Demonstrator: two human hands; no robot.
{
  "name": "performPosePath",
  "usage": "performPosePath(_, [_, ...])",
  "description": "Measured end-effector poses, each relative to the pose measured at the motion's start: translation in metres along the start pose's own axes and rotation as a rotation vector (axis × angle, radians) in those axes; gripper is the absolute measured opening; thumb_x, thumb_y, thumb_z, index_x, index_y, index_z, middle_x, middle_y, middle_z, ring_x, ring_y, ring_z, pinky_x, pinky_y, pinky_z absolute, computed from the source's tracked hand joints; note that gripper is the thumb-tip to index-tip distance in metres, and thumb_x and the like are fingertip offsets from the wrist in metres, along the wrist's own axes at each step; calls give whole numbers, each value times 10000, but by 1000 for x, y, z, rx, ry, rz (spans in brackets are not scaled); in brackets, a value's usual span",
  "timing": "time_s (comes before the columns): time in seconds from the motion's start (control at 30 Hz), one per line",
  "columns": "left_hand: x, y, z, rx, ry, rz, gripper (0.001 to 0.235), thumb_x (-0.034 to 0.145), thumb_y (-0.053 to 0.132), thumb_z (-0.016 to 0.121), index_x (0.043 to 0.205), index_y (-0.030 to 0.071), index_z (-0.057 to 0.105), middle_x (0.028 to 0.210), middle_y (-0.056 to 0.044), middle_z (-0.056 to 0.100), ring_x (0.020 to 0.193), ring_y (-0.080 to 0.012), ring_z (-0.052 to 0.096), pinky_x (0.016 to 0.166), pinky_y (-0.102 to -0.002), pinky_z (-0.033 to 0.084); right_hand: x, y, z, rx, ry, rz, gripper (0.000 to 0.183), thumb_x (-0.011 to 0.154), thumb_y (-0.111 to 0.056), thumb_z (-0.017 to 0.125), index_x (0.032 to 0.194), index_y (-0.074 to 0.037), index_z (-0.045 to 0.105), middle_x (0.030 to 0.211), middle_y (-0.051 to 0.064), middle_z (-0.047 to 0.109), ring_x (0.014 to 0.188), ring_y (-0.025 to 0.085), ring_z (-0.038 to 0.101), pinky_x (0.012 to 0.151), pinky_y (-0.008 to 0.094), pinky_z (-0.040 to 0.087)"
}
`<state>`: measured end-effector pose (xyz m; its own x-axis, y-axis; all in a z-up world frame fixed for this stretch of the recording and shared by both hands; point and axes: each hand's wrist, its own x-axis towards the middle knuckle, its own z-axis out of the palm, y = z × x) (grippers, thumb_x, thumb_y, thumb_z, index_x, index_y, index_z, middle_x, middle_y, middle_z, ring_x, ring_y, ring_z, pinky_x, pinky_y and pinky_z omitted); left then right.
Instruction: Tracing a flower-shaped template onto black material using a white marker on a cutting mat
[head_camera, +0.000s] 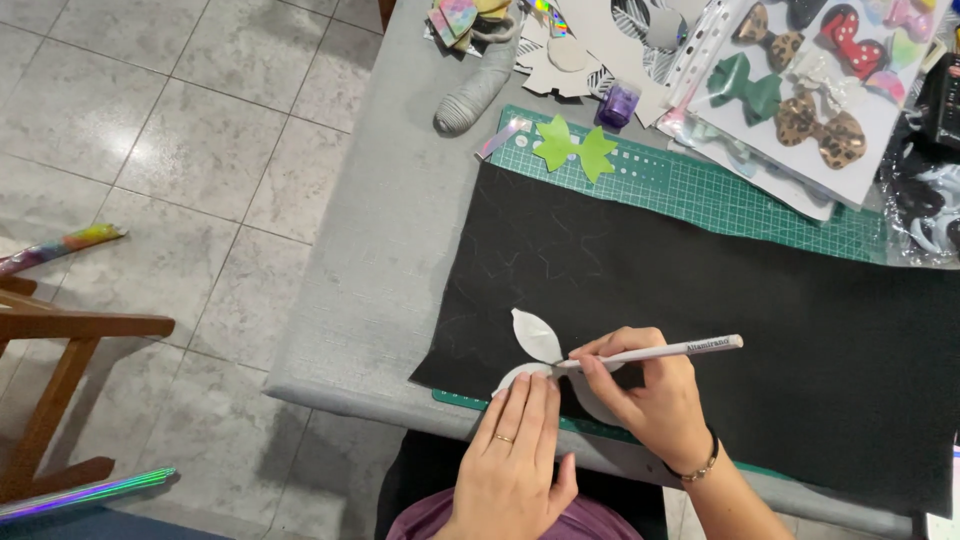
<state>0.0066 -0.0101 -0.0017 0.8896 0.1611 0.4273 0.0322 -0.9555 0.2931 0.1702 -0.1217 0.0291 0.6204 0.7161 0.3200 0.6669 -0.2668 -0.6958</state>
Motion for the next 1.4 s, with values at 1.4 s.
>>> performPosePath(1.4, [4,11,3,22,85,-66,662,772,230,504,1331,-103,629,1388,-237,612,1339,-373,566,1154,-431,443,29,-4,11,-118,-223,-199,170,944,-190,716,919,-109,569,814,21,704,630,167,723,504,289,503])
